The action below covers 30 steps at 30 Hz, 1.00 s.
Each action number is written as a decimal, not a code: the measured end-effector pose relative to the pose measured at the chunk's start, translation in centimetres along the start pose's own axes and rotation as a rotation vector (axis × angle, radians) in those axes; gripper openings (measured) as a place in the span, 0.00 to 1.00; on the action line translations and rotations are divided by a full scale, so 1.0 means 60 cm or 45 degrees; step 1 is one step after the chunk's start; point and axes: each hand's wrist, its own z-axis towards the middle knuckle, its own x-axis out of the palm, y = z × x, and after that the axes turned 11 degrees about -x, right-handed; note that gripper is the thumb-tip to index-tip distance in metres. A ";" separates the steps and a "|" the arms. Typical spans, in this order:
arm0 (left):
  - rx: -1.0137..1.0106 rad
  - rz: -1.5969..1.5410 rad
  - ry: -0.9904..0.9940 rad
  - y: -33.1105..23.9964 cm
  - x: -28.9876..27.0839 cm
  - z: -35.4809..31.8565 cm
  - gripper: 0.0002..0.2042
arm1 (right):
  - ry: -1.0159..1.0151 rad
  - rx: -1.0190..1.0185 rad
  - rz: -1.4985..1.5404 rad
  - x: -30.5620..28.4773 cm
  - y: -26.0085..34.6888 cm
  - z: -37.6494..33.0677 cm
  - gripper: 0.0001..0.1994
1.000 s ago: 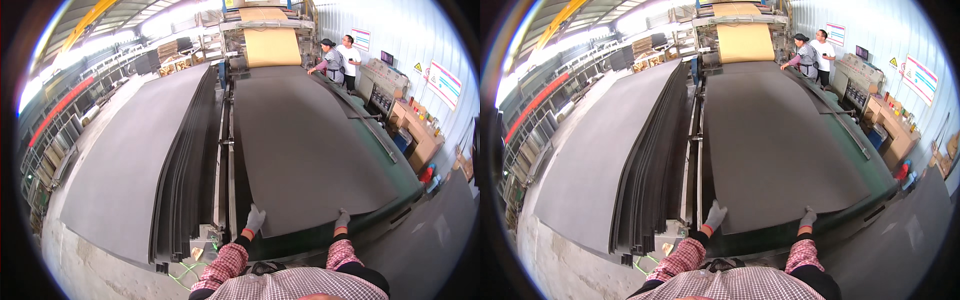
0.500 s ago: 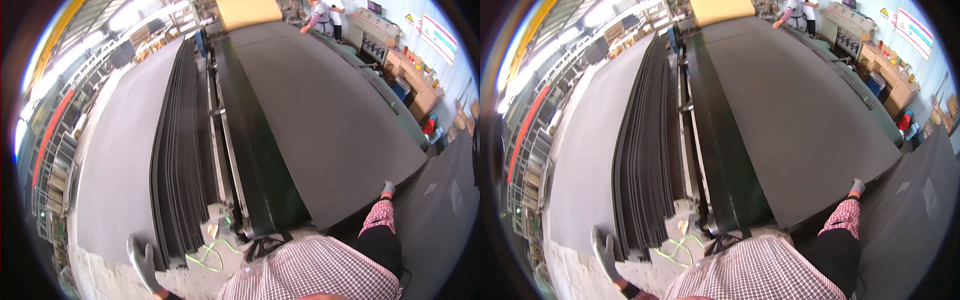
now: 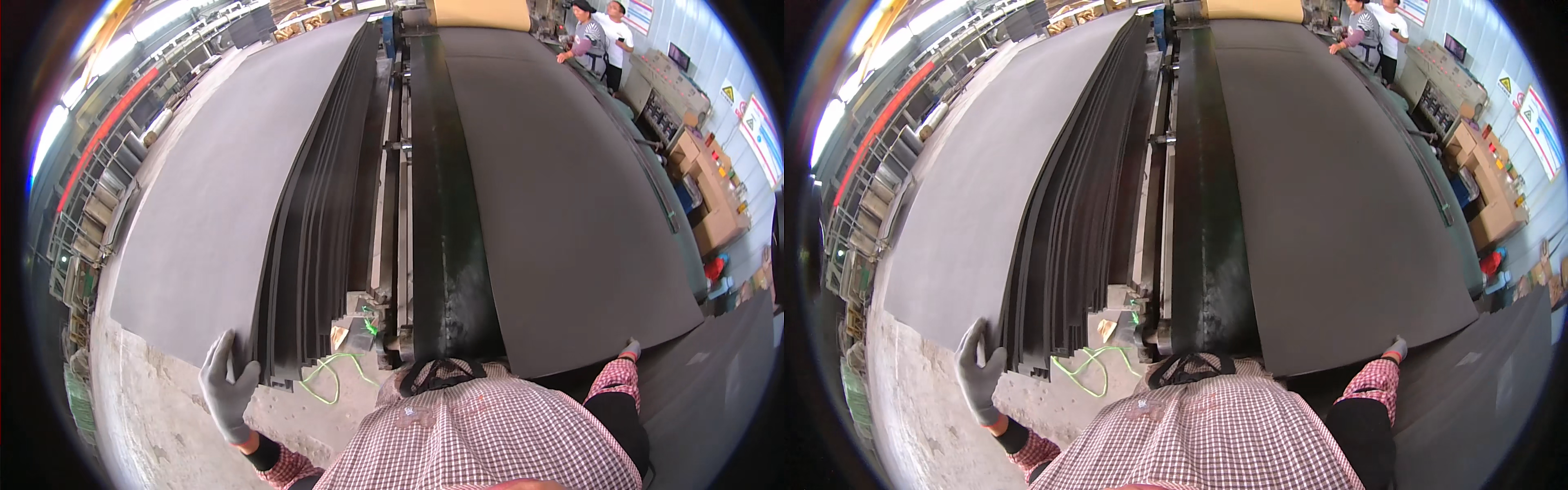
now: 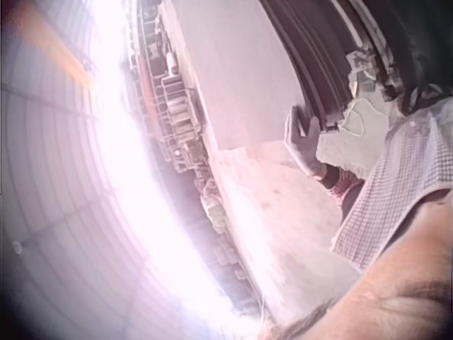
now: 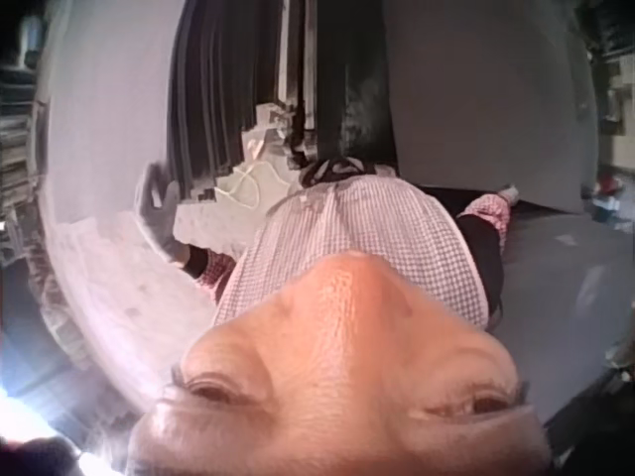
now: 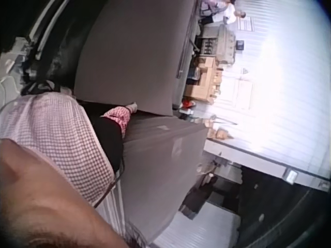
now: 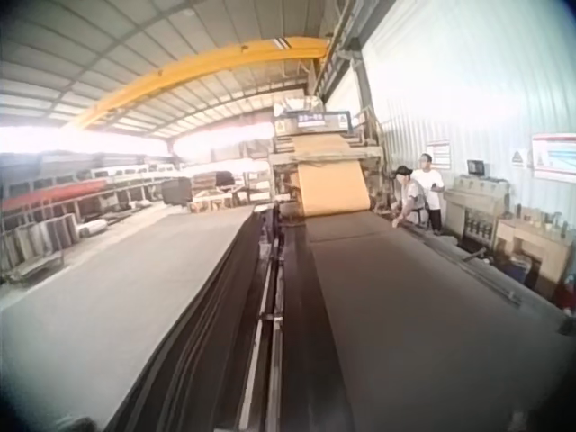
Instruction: Manually handling and aligning foam or rubber sheets on an industrial processing line.
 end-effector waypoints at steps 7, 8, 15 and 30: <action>0.121 0.182 -0.844 0.070 -0.032 0.013 0.19 | -0.010 0.082 0.334 -0.012 0.078 -0.119 0.24; 0.058 -0.050 -0.740 0.083 -0.028 0.029 0.18 | -0.008 0.103 0.340 -0.015 0.074 -0.125 0.24; -0.135 -0.455 -0.535 0.290 -0.069 0.077 0.14 | -0.012 0.178 0.327 -0.022 0.046 -0.127 0.24; 0.911 0.236 0.013 -0.446 0.276 0.056 0.25 | -0.233 0.088 -0.443 0.042 0.064 -0.071 0.20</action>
